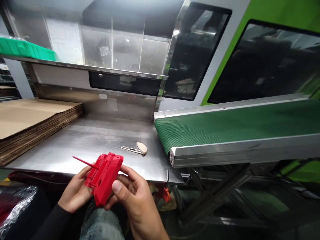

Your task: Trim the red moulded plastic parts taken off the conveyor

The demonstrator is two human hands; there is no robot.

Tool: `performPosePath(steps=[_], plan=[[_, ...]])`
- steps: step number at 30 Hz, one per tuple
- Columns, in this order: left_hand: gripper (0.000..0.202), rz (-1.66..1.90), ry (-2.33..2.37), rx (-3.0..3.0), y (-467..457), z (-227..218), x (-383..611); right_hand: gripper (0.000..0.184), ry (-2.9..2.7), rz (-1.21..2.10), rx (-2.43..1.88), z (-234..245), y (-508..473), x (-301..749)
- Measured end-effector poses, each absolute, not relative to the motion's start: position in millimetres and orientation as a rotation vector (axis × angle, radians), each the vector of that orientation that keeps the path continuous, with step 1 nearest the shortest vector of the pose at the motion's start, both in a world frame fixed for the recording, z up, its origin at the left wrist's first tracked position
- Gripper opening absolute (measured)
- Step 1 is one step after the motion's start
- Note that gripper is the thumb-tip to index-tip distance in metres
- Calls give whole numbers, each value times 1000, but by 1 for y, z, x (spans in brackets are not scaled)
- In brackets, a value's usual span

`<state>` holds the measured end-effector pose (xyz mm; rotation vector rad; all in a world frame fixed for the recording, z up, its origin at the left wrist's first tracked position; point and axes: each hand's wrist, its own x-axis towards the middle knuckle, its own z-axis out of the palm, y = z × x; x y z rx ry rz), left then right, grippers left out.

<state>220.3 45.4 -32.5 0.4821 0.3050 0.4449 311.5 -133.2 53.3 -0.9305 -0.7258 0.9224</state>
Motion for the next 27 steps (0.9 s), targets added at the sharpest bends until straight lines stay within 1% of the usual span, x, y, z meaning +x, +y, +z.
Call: performPosePath(steps=[4, 7, 9, 12, 15, 19, 22, 27], plan=[[29, 513, 306, 520, 55, -33, 206, 38, -642, 890, -958, 37, -144, 312], [41, 619, 329, 617, 57, -19, 188, 31, -598, 937, -988, 18, -150, 318], [45, 673, 374, 694, 53, -4, 176, 31, -597, 952, -983, 8, -150, 322], [46, 650, 431, 819, 41, 19, 165, 39, -606, 960, -954, 0, -147, 326], [54, 594, 468, 917, 28, 35, 157, 52, -580, 955, -978, -2, -141, 327], [59, 575, 526, 933, 18, 46, 147, 54, -544, 980, -956, -6, -133, 328], [58, 591, 536, 859, 13, 53, 141, 51, -535, 1031, -901, -10, -130, 328], [45, 622, 521, 760, 7, 63, 144, 47, -446, 1122, -891, -9, -127, 328]])
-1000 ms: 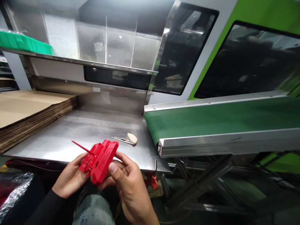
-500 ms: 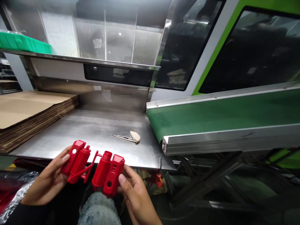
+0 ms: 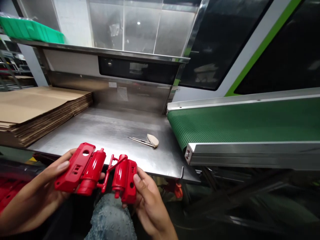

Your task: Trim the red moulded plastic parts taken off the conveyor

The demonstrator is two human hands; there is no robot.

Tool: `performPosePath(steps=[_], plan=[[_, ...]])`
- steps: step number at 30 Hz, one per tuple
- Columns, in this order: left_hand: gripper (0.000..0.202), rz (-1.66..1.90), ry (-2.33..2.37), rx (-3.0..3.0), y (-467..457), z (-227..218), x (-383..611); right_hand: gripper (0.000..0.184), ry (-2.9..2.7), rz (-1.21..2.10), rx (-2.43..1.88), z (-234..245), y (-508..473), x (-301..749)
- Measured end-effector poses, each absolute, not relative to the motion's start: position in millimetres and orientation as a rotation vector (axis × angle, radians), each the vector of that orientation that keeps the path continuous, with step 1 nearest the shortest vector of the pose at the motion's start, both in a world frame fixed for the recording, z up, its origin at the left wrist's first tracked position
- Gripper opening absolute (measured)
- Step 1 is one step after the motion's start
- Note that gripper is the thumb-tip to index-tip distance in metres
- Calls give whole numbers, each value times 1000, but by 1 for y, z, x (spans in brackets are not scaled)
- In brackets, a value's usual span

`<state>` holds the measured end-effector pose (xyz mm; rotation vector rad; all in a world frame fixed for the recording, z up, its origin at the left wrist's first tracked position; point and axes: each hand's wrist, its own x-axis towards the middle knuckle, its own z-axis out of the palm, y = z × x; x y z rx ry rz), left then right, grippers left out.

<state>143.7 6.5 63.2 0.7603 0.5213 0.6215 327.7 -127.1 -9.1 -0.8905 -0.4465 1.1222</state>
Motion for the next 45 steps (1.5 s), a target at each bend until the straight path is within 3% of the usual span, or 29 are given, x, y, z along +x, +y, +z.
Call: performPosePath(steps=[9, 13, 20, 28, 31, 35, 41, 45], plan=[[36, 581, 478, 788, 7, 58, 156, 35, -273, 1123, -846, -9, -127, 332], [32, 556, 424, 746, 9, 53, 162, 41, -168, 1141, -816, -10, -130, 333], [44, 530, 351, 610, 16, 40, 172, 49, 82, 1198, -728, -21, -139, 335], [37, 553, 288, 743, -10, 40, 173, 47, -180, 1108, -888, -36, -116, 341], [48, 563, 286, 767, -20, 36, 171, 45, -219, 1082, -886, -36, -109, 339], [57, 528, 274, 850, -23, 26, 163, 57, -299, 1100, -841, -36, -112, 340], [32, 485, 315, 933, -18, 14, 145, 74, -524, 978, -776, -32, -118, 351], [29, 534, 381, 863, -14, 10, 140, 61, -574, 901, -852, -28, -125, 359]])
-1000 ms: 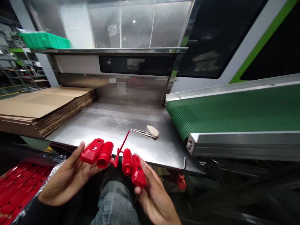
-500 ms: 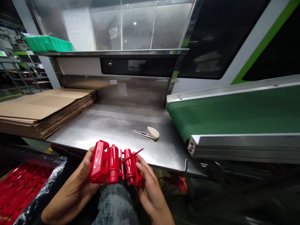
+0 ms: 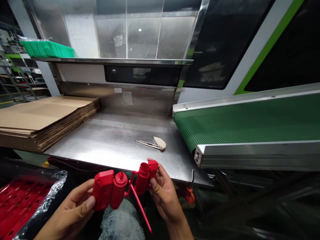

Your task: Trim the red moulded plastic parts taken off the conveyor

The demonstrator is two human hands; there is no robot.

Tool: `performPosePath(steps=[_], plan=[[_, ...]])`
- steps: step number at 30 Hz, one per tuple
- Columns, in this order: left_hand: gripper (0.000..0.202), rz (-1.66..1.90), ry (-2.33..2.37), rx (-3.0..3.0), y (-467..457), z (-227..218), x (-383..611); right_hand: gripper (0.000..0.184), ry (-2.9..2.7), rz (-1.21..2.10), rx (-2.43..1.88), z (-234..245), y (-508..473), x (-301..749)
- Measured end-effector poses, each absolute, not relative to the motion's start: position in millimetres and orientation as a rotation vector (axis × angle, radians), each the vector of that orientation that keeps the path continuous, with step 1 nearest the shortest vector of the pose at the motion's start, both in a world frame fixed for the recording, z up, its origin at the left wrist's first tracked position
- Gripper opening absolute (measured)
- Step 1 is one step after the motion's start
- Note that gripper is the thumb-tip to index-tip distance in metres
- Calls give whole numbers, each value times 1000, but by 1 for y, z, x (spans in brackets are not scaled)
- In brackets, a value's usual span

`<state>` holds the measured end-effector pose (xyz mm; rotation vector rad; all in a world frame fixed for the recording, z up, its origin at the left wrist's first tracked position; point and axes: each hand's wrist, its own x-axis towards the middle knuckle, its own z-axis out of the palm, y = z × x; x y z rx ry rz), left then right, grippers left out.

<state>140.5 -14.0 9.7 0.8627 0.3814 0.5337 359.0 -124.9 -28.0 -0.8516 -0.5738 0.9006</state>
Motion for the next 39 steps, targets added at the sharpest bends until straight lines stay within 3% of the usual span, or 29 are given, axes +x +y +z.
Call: performPosePath(steps=[3, 7, 13, 15, 17, 20, 24, 27, 29, 34, 39], plan=[[34, 554, 315, 788, -7, 8, 140, 46, -612, 912, -927, -23, -131, 361], [48, 530, 333, 855, 4, 4, 141, 55, -690, 1101, -1043, -8, -134, 352], [32, 507, 469, 1022, 18, 0, 144, 52, -858, 1296, -1125, 3, -126, 337], [29, 500, 498, 1019, 21, 1, 144, 46, -964, 1131, -1285, -4, -127, 341], [28, 462, 521, 985, 24, 0, 144, 35, -1251, 723, -1458, -14, -130, 350], [28, 347, 536, 907, 26, -2, 144, 38, -1669, 184, -1517, -26, -132, 360], [27, 421, 510, 927, 25, -5, 145, 32, -1196, 620, -1428, -21, -131, 348], [24, 542, 450, 963, 25, -6, 144, 42, -667, 1231, -1223, -9, -132, 331], [23, 581, 461, 936, 26, -7, 143, 49, -503, 1363, -1139, -2, -132, 328], [25, 601, 557, 854, 25, -4, 147, 62, -807, 744, -1552, -5, -96, 367], [28, 606, 609, 795, 20, 2, 158, 46, -1022, 396, -1768, -15, -34, 427]])
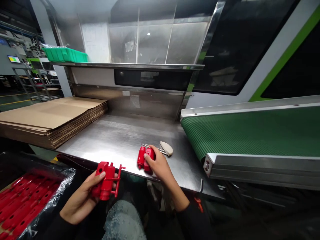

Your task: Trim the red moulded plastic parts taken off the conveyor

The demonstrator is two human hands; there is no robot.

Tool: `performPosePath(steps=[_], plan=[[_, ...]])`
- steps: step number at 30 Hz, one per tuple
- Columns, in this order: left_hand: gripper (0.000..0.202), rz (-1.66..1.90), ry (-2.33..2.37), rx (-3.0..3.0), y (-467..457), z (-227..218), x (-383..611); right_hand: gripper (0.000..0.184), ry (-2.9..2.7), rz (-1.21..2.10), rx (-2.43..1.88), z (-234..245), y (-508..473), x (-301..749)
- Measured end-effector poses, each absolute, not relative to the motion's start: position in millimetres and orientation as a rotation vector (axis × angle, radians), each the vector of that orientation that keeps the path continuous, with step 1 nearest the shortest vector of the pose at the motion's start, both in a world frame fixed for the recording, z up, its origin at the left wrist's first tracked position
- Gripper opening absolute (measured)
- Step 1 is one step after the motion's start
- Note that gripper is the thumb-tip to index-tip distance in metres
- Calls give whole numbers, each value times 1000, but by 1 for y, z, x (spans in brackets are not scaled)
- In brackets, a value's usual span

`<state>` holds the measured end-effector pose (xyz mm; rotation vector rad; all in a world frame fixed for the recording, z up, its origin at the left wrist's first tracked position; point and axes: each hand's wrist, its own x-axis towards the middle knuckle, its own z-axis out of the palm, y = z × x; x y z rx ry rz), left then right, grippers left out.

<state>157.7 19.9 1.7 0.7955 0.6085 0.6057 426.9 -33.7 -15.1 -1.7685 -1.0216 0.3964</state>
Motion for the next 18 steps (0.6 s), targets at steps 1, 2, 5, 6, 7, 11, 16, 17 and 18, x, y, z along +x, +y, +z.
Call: performPosePath(steps=[1, 2, 5, 6, 7, 11, 16, 17, 18], plan=[[29, 610, 598, 787, 20, 2, 159, 43, -1051, 347, -1808, -16, -26, 434], [30, 617, 592, 775, 20, 3, 160, 41, -1071, 301, -1841, -16, -23, 439], [31, 637, 609, 734, 21, 3, 162, 47, -1079, 166, -1887, -13, -32, 430], [31, 648, 620, 725, 21, 2, 163, 50, -1074, 148, -1884, -12, -42, 420], [31, 663, 631, 717, 21, 2, 164, 52, -1083, 169, -1869, -11, -52, 407], [30, 677, 605, 732, 17, 0, 173, 39, -1302, 629, -1694, -12, -90, 343], [41, 612, 674, 690, 5, -3, 180, 30, -1508, 515, -1523, -20, -105, 311], [46, 582, 713, 645, 4, -6, 181, 29, -1573, 454, -1510, -23, -107, 312], [51, 536, 745, 595, 3, -9, 182, 28, -1605, 426, -1502, -26, -110, 314]])
